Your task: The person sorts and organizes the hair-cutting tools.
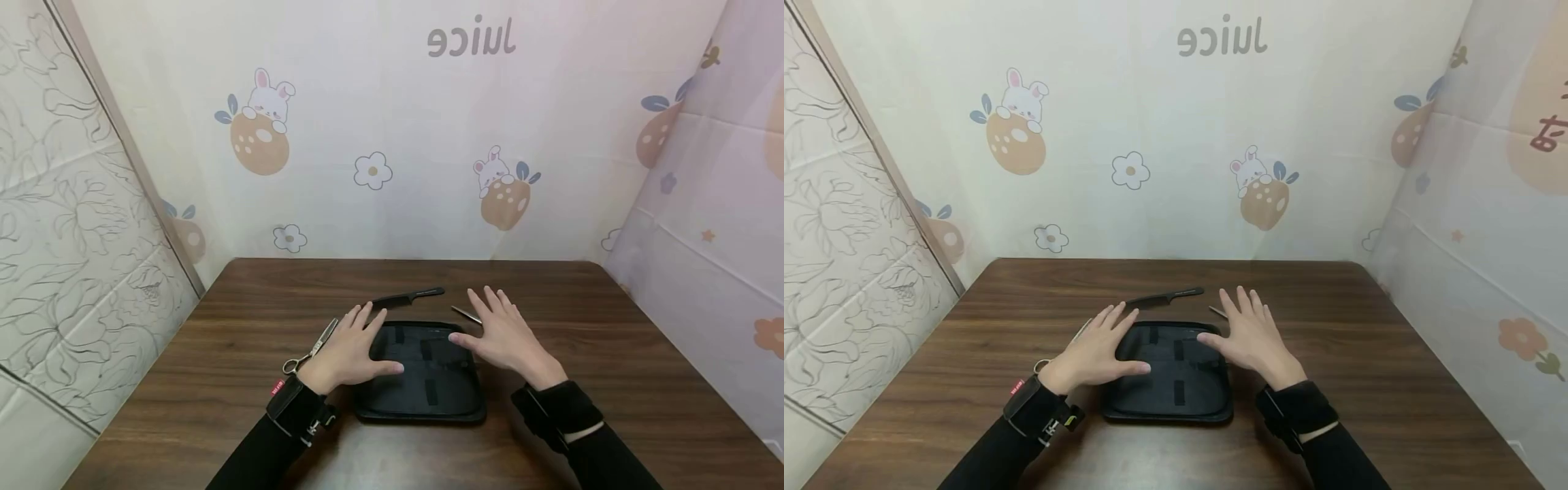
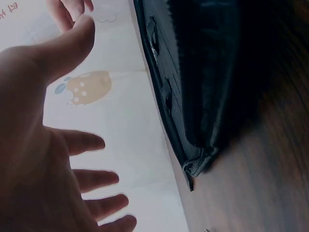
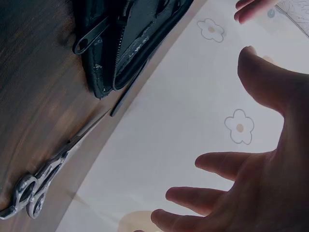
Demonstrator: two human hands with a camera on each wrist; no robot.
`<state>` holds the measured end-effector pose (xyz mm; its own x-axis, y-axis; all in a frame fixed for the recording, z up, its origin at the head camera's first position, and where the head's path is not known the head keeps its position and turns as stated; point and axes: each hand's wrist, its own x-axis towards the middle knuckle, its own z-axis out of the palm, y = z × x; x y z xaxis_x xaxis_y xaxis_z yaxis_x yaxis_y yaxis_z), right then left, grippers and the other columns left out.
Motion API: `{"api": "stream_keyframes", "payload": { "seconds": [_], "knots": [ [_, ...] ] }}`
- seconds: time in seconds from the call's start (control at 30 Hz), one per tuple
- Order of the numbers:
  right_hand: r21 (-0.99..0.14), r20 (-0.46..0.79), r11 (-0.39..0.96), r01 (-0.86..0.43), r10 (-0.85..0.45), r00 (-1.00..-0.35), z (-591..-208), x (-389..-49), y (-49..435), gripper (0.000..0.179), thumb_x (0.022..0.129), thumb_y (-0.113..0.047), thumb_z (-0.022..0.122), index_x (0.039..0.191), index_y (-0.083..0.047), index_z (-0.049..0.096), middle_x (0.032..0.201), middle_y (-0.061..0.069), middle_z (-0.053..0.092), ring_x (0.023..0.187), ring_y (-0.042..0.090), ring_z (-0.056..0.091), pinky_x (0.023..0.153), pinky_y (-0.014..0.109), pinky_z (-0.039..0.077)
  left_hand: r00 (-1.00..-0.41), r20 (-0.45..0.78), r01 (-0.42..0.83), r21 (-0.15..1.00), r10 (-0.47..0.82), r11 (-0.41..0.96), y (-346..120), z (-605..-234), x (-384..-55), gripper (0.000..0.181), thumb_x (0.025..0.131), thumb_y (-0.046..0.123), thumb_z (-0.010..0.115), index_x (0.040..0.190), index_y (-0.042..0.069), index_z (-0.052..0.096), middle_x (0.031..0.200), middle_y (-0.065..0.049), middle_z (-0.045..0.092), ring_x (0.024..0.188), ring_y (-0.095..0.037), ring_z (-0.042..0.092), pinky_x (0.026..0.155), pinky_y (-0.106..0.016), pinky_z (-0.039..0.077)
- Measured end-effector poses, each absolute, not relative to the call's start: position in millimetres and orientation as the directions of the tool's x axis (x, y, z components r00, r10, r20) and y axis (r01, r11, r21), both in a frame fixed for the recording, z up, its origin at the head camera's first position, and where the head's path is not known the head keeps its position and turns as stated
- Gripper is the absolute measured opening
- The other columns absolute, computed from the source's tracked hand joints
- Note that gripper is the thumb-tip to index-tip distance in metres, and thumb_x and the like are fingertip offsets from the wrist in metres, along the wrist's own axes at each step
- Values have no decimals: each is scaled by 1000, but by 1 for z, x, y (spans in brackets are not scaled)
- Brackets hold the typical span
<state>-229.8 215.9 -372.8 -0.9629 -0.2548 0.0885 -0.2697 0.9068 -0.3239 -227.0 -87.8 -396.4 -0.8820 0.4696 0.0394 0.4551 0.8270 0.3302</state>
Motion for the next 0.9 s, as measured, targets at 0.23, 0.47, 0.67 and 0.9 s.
{"api": "stream_keyframes", "payload": {
  "seconds": [0.23, 0.47, 0.67, 0.9],
  "knots": [
    [-341, 52, 904, -258, -256, -965, -378, -239, 221, 95, 96, -59, 60, 161, -1, 22, 163, 33, 14, 149, 54, 8, 114, 70, 15, -859, -20, 461, 407, 512, 789, -86, -401, -226, 102, 83, 65, 74, 161, 14, 31, 165, -19, 22, 149, -41, 26, 111, -59, 34],
    [-344, 38, 905, -250, -253, -967, -380, -249, 229, 89, 99, -54, 60, 161, -2, 23, 163, 32, 15, 148, 54, 12, 108, 73, 24, -839, -84, 470, 385, 538, 794, -85, -404, -228, 107, 78, 67, 77, 160, 12, 34, 165, -17, 25, 150, -39, 25, 115, -56, 30],
    [-339, 10, 913, -228, -239, -971, -382, -256, 235, 85, 100, -52, 59, 161, -3, 24, 163, 32, 15, 147, 55, 13, 107, 75, 23, -832, -115, 476, 354, 543, 805, -84, -406, -229, 111, 74, 69, 80, 158, 11, 37, 164, -16, 27, 149, -37, 26, 115, -53, 31],
    [-318, -18, 930, -187, -203, -979, -387, -263, 244, 82, 99, -47, 62, 158, 1, 29, 160, 35, 21, 145, 57, 18, 101, 79, 26, -833, -149, 473, 305, 532, 826, -84, -405, -225, 111, 71, 71, 80, 156, 12, 41, 162, -14, 32, 147, -35, 30, 115, -50, 32]
  ]
}}
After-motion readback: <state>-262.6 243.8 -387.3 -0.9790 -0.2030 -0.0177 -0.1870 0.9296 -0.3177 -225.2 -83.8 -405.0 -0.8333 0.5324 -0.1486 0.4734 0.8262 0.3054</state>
